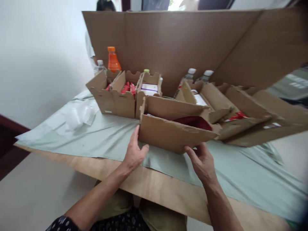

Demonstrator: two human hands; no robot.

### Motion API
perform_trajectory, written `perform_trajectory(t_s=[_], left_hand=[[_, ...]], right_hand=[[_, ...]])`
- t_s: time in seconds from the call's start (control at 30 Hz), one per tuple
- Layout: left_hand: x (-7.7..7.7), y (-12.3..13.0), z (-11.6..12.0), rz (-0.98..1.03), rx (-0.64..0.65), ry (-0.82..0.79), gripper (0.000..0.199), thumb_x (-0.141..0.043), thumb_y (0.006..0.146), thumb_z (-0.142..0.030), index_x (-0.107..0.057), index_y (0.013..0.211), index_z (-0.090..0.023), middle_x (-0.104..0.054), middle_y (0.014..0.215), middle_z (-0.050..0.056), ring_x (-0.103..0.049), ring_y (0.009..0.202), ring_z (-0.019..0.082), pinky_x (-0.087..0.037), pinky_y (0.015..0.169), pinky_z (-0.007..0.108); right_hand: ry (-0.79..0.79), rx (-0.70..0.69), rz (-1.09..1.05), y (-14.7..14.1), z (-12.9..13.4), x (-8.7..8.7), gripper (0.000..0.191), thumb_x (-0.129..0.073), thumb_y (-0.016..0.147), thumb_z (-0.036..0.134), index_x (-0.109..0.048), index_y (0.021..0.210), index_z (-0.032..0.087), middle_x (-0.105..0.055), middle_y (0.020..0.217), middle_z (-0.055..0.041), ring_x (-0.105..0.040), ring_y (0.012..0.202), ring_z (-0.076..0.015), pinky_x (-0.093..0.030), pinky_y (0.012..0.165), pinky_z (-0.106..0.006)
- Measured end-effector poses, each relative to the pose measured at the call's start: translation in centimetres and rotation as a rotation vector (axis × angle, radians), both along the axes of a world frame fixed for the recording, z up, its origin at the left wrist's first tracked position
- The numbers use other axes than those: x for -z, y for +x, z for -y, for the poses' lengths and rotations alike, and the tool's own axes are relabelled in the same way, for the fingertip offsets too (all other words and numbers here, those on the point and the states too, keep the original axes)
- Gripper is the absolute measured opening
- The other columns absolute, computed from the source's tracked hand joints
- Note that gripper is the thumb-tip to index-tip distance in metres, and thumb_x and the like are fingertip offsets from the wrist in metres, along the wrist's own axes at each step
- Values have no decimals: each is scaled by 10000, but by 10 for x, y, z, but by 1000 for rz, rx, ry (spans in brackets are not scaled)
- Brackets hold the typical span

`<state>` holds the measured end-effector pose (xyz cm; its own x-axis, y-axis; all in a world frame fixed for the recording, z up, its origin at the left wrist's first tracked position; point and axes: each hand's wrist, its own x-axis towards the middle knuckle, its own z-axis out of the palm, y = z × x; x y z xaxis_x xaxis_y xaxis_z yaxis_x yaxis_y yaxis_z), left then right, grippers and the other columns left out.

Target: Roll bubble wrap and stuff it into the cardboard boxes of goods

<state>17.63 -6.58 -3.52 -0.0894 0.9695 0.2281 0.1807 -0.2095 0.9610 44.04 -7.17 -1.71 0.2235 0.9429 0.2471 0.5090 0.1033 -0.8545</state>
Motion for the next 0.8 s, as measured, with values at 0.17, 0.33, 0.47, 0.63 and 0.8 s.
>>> perform_trajectory(t_s=[0.17, 0.33, 0.47, 0.63, 0.8], left_hand=[[4, -21, -2, -170, 103, -56, 833, -656, 808, -205, -399, 1601, -209, -458, 1643, 150, -443, 1512, 347, -422, 1231, 556], [9, -85, 2, -403, -62, -40, 527, -663, 852, -250, -645, 1377, -211, -511, 1595, 153, -512, 1451, 337, -504, 1153, 537], [7, -165, -7, -644, -417, 77, 468, -648, 862, -259, -657, 1323, -177, -560, 1521, 186, -526, 1423, 362, -418, 1207, 589], [6, -242, -18, -841, -837, 64, 734, -686, 788, -221, -508, 1494, -127, -366, 1655, 249, -297, 1566, 450, -260, 1262, 654], [7, -273, -32, -764, -869, -25, 517, -629, 809, -164, -665, 1322, -115, -412, 1618, 238, -388, 1510, 440, -303, 1251, 626]], right_hand=[[-215, 79, 165, 1, 0, 20, 509, -611, 750, 681, -653, 970, 224, -769, 929, -110, -708, 777, -283, -534, 689, -386], [-293, 162, 250, -2, -3, 19, 533, -596, 654, 726, -640, 888, 250, -763, 856, -102, -685, 701, -304, -508, 651, -410], [-299, 175, 279, -7, -5, 14, 513, -602, 623, 735, -607, 838, 270, -736, 779, -95, -658, 655, -311, -497, 632, -431], [-296, 179, 297, -7, -7, 12, 496, -595, 603, 730, -588, 828, 289, -696, 708, -78, -637, 616, -317, -482, 610, -439], [-292, 185, 293, -8, -7, 11, 489, -603, 592, 733, -566, 796, 290, -706, 711, -83, -648, 631, -321, -497, 626, -444]])
